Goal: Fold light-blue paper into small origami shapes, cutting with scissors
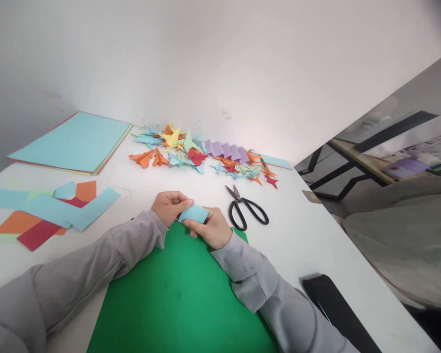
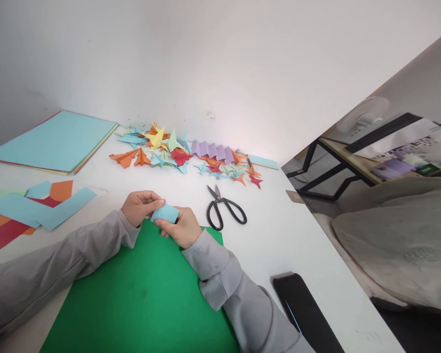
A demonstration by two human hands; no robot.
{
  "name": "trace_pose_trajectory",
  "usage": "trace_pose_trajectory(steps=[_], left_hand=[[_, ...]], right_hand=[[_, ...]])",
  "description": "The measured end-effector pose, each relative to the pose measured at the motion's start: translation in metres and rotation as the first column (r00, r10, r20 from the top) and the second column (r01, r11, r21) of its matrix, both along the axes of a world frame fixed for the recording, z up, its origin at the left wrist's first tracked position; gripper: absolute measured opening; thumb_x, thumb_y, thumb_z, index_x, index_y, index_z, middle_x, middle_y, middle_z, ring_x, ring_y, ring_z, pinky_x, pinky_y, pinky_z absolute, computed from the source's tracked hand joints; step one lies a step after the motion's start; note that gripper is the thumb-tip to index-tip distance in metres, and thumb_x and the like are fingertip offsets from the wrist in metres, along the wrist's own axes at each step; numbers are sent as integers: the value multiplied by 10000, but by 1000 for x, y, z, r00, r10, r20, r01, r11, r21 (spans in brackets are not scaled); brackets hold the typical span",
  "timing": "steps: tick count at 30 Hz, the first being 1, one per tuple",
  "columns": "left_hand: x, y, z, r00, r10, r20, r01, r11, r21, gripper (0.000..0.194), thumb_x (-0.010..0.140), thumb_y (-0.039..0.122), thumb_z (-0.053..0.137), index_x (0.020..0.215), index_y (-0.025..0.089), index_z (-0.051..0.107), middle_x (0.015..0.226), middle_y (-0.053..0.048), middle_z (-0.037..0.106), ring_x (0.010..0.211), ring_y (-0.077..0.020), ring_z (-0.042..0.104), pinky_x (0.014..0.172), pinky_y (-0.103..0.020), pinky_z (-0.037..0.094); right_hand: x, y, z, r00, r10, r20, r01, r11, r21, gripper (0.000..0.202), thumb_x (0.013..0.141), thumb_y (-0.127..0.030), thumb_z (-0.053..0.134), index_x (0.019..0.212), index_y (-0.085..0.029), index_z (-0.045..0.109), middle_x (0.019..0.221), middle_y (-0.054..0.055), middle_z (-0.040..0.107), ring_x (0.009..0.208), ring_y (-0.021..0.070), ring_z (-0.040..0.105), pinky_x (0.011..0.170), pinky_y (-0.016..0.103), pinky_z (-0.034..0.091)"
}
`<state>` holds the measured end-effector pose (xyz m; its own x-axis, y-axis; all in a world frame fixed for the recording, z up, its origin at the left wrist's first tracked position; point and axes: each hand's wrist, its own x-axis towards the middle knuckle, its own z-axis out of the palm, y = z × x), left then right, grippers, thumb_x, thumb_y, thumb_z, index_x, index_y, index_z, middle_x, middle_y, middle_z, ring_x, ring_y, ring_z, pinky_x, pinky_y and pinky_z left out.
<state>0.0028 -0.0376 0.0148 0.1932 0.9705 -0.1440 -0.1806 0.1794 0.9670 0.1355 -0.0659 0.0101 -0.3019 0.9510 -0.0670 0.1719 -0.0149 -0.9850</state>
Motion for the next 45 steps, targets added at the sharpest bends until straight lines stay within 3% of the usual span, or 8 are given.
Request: trace_pose_trajectory(steps=[4, 9, 19, 25, 31, 34, 37, 45], left_hand=[[0, 0, -3, 1000, 11, 17, -12, 1000, 26, 262, 502, 327, 728, 562, 116, 585, 422, 35, 542, 360, -54, 439, 348, -177, 334], [-1, 0, -6, 1000, -18, 19, 17, 997, 75, 305, 358, 169, 789, 577, 119, 583, 494, 27, 591, 445, -77, 518, 438, -194, 416], [-3, 3, -11, 1000, 22, 5, -22, 998, 53, 283, 574, 371, 689, 510, 127, 560, 349, 55, 459, 312, -38, 377, 317, -164, 282], [-3, 5, -7, 980, 58, 190, -47, 997, -62, 306, 556, 405, 698, 584, 119, 595, 467, 12, 571, 408, -78, 511, 413, -198, 407], [-4, 4, -8, 991, -38, 126, 23, 993, 116, 239, 441, 231, 775, 596, 105, 642, 564, -13, 650, 529, -114, 580, 545, -239, 485], [-6, 7, -12, 975, 23, 220, -30, 999, 28, 270, 467, 258, 766, 647, 108, 632, 584, -12, 657, 543, -135, 602, 539, -283, 523], [-6, 9, -13, 962, 15, 274, -3, 999, -44, 307, 471, 261, 768, 689, 103, 621, 620, -19, 663, 579, -157, 624, 537, -319, 548], [-5, 9, -14, 957, 0, 289, 13, 999, -41, 291, 499, 243, 763, 713, 97, 631, 641, -26, 671, 609, -157, 638, 564, -308, 565]], right_hand=[[1, 2, -4, 999, -27, -29, 27, 1000, 12, 296, 633, -378, 651, 473, -153, 546, 389, -18, 539, 337, 77, 455, 383, 210, 394], [1, 4, -5, 997, -46, -68, 46, 999, -1, 307, 614, -402, 663, 462, -159, 554, 382, -21, 539, 332, 78, 455, 372, 209, 390], [2, 1, -5, 999, 23, -34, -23, 1000, -9, 263, 622, -360, 677, 506, -148, 573, 397, -17, 559, 330, 77, 467, 359, 198, 384], [2, 4, -6, 998, -41, -44, 39, 999, -38, 305, 622, -388, 671, 473, -146, 560, 379, -16, 548, 315, 80, 470, 347, 197, 379], [1, 3, -9, 989, -143, -29, 145, 987, 74, 322, 657, -394, 637, 478, -144, 541, 375, -16, 513, 328, 77, 447, 365, 209, 378], [1, 0, -12, 962, -268, -52, 271, 923, 274, 216, 697, -357, 610, 753, -150, 582, 560, -1, 579, 468, 103, 525, 416, 214, 409], [3, -3, -14, 904, -421, -76, 407, 793, 454, 334, 722, -297, 596, 1026, -187, 511, 766, 20, 593, 588, 109, 558, 453, 212, 430], [5, -6, -13, 862, -506, 17, 372, 656, 657, 265, 761, -195, 554, 1025, -212, 554, 839, 41, 602, 687, 130, 571, 489, 228, 476]])
